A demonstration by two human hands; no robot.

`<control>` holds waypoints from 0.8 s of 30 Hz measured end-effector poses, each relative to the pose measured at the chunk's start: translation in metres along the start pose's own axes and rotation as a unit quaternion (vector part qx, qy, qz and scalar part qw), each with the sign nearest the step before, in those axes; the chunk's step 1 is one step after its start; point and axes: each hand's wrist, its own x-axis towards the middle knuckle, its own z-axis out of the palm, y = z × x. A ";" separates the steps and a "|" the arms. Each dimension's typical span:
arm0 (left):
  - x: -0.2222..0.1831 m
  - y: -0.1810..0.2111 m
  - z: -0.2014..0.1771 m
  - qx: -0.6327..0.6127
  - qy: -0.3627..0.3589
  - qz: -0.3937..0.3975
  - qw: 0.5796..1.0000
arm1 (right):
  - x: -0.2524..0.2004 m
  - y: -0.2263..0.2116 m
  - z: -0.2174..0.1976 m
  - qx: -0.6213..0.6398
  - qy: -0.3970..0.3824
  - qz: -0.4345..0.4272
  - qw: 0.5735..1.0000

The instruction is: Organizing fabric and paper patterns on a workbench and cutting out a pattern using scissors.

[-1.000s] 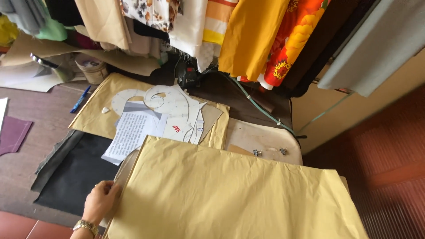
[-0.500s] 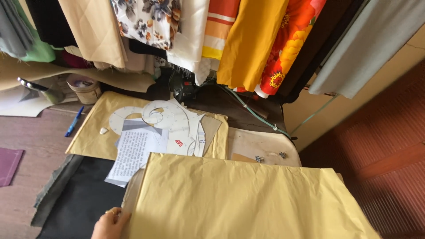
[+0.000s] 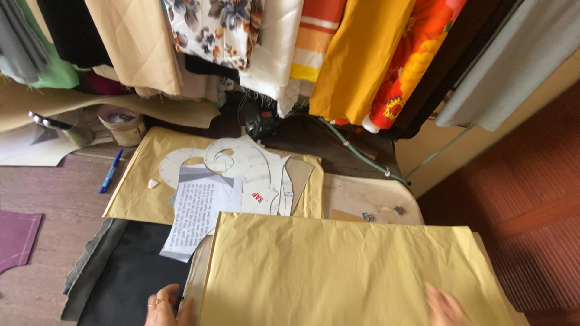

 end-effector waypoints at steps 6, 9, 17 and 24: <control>-0.032 0.041 -0.019 0.145 -0.040 0.060 0.987 | -0.113 -0.065 0.227 -0.288 -0.053 -0.197 0.936; -0.041 0.084 -0.036 0.098 -0.095 0.009 0.991 | -0.065 -0.069 0.272 -0.411 -0.142 -0.408 0.803; -0.050 0.100 -0.051 0.021 -0.203 -0.063 0.977 | -0.065 -0.057 0.316 -0.472 -0.126 -0.495 0.719; -0.102 0.025 0.001 -0.154 -0.095 -0.096 0.979 | -0.083 -0.046 0.317 -0.421 -0.101 -0.592 0.680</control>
